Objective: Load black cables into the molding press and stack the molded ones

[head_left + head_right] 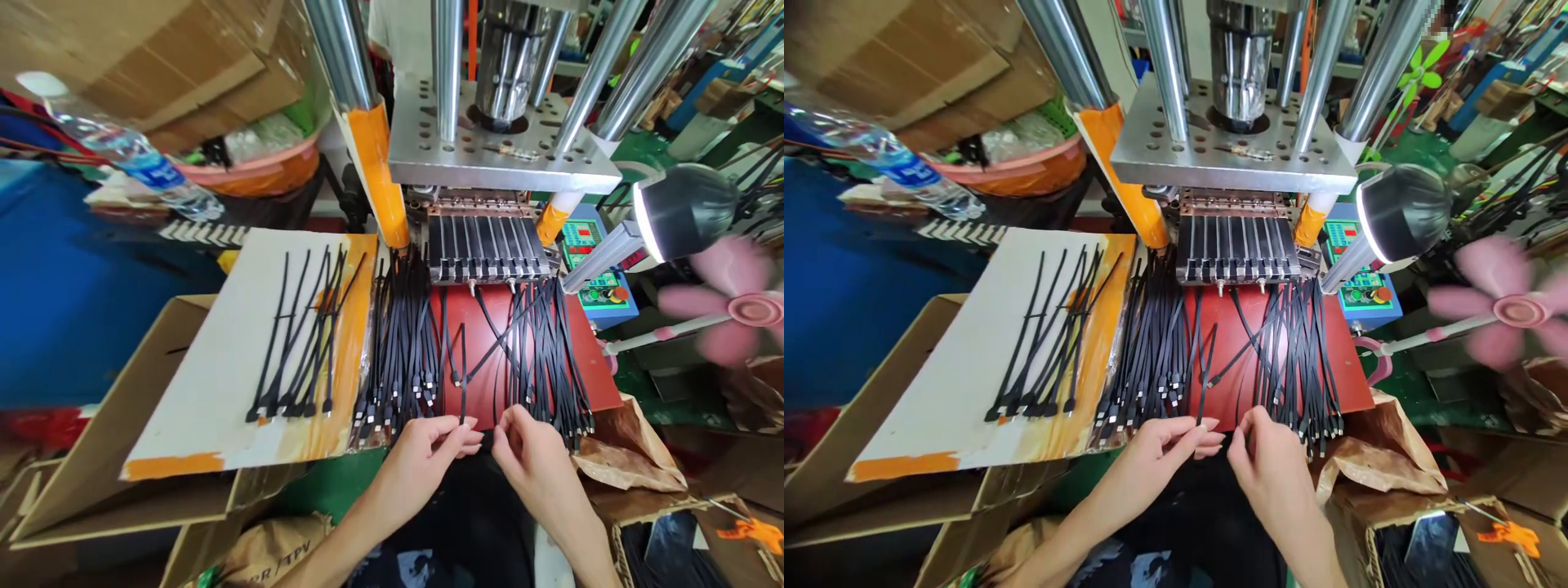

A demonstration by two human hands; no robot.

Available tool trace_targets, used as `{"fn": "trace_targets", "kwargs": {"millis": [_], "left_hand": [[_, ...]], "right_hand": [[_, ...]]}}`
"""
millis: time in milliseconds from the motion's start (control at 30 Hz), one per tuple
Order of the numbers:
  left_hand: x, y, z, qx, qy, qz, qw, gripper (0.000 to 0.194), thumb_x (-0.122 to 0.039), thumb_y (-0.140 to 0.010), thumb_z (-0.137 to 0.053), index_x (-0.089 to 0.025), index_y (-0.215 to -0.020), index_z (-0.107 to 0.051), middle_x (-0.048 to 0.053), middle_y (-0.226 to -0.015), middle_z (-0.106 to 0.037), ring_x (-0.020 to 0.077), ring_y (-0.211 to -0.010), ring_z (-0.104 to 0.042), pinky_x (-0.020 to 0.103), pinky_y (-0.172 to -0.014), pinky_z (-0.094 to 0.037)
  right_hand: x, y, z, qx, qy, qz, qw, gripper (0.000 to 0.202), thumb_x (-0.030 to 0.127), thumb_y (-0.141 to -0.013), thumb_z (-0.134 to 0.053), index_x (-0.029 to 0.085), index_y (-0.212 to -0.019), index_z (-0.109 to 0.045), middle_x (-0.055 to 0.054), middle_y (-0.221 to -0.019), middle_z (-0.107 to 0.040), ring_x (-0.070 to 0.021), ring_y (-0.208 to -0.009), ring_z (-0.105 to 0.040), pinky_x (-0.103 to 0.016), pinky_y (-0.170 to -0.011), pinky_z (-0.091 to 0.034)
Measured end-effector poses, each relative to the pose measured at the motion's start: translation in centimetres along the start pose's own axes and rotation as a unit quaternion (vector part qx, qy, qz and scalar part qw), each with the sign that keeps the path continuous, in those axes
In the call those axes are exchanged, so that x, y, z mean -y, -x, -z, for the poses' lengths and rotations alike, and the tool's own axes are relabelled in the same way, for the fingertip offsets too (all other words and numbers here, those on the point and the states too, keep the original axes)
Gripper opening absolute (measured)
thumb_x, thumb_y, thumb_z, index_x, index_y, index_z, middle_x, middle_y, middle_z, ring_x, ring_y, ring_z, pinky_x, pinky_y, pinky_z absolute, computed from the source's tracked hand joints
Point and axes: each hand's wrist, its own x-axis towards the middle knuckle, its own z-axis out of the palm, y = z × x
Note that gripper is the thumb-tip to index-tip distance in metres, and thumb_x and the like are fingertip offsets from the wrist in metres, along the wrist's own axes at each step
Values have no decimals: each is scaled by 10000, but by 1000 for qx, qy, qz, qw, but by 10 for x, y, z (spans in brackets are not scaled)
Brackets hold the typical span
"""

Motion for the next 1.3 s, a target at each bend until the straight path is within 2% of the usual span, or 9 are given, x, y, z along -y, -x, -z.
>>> {"fn": "trace_targets", "kwargs": {"millis": [100,267,433,533,600,733,900,1100,1300], "left_hand": [[-3,-14,-11,18,133,8,991,597,-671,-882,-783,-99,-1049,-810,171,-1063,-838,294,-1007,-812,393,-980,-636],[-13,-12,-21,86,253,22,963,592,-634,-895,-789,-84,-1113,-778,147,-870,-832,206,-735,-787,302,-778,-627],[-16,14,-22,146,41,-6,988,489,-566,-1050,-596,-123,-1012,-801,101,-822,-827,207,-743,-775,291,-773,-596],[-15,23,-14,125,-119,-6,985,437,-472,-1090,-537,-177,-958,-831,75,-932,-847,241,-921,-790,322,-934,-575],[-21,22,-5,99,-173,-18,980,350,-449,-1071,-579,-211,-1099,-834,65,-1119,-843,262,-1088,-768,344,-1046,-544],[-58,-2,14,-4,-161,-118,980,518,-460,-1016,-673,-207,-1467,-662,96,-1342,-774,263,-1190,-739,351,-1073,-542],[-101,-37,28,38,-191,-218,956,265,-378,-1018,-674,-172,-978,-836,33,-924,-820,190,-888,-744,258,-833,-549],[-101,-34,30,76,-169,-229,956,249,-334,-1026,-681,-172,-959,-858,52,-955,-836,184,-876,-763,248,-828,-563],[-97,-29,34,68,-167,-273,945,204,-298,-1018,-701,-187,-962,-863,75,-1005,-814,183,-887,-763,257,-821,-583]], "right_hand": [[-8,29,1,97,-123,32,987,175,312,-1013,-522,216,-891,-602,38,-668,-539,-134,-624,-512,-243,-612,-362],[-24,50,16,251,-136,2,958,78,282,-858,-750,212,-874,-721,25,-705,-601,-140,-707,-526,-242,-653,-370],[-14,13,32,116,-391,-33,912,484,638,-928,-711,186,-1098,-751,-1,-783,-630,-125,-638,-529,-250,-596,-422],[5,-10,22,6,-421,-27,906,496,641,-1000,-623,169,-883,-723,32,-661,-523,-90,-532,-450,-234,-521,-368],[12,-17,13,-20,-408,2,913,510,617,-1007,-630,174,-755,-658,29,-674,-511,-86,-538,-448,-232,-512,-355],[15,-14,3,-46,-344,80,935,463,500,-1051,-613,177,-720,-634,11,-713,-516,-106,-622,-479,-243,-562,-357],[16,-9,-3,-59,-286,133,947,289,359,-1065,-613,193,-898,-780,-10,-772,-568,-134,-695,-531,-252,-632,-404],[8,-13,2,-122,-263,142,946,212,270,-1066,-602,233,-1044,-809,-42,-908,-676,-155,-778,-605,-261,-710,-474],[23,-34,20,-83,-245,197,946,220,236,-1069,-588,212,-906,-733,-31,-852,-637,-165,-831,-615,-268,-746,-470]]}}
